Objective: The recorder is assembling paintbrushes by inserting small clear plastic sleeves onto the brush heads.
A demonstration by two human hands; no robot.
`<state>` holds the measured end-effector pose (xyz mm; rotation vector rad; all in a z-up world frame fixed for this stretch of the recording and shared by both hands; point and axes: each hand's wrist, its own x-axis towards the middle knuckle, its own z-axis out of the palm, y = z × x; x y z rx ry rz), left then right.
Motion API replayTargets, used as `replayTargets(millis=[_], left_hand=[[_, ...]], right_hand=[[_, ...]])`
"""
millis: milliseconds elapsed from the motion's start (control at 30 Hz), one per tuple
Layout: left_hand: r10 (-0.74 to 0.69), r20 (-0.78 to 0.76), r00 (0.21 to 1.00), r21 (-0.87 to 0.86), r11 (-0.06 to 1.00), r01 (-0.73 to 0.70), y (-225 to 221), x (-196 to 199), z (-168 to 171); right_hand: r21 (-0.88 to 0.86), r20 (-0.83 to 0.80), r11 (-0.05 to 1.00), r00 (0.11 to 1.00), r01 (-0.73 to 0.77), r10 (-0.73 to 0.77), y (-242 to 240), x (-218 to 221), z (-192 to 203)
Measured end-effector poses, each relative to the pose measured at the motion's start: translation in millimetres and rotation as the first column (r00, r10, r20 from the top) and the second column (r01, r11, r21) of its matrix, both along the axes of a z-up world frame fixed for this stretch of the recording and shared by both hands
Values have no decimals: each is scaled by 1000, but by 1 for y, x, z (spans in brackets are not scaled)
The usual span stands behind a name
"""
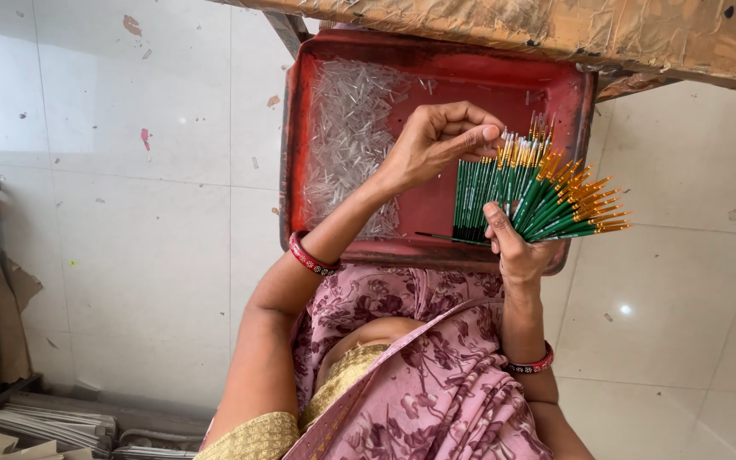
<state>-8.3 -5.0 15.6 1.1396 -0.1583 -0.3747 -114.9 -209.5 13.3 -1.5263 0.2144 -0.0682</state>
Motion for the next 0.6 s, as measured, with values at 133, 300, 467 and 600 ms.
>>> replayTargets(millis=[133,300,467,600], left_hand=[[-3,18,1000,-87,996,4,-1,-2,10],[-12,9,1000,-174,985,13,3,-1,19],[1,82,997,9,1000,-2,-5,-13,21],[77,305,949,303,937,-174,-2,-12,6]], right_hand=[[-82,-43,996,999,26,-30,3,-1,7],[-112,-26,994,999,22,-25,4,-1,7],[-119,-25,993,999,23,-26,7,-1,8],[-114,68,994,998,-6,13,13,6,8]])
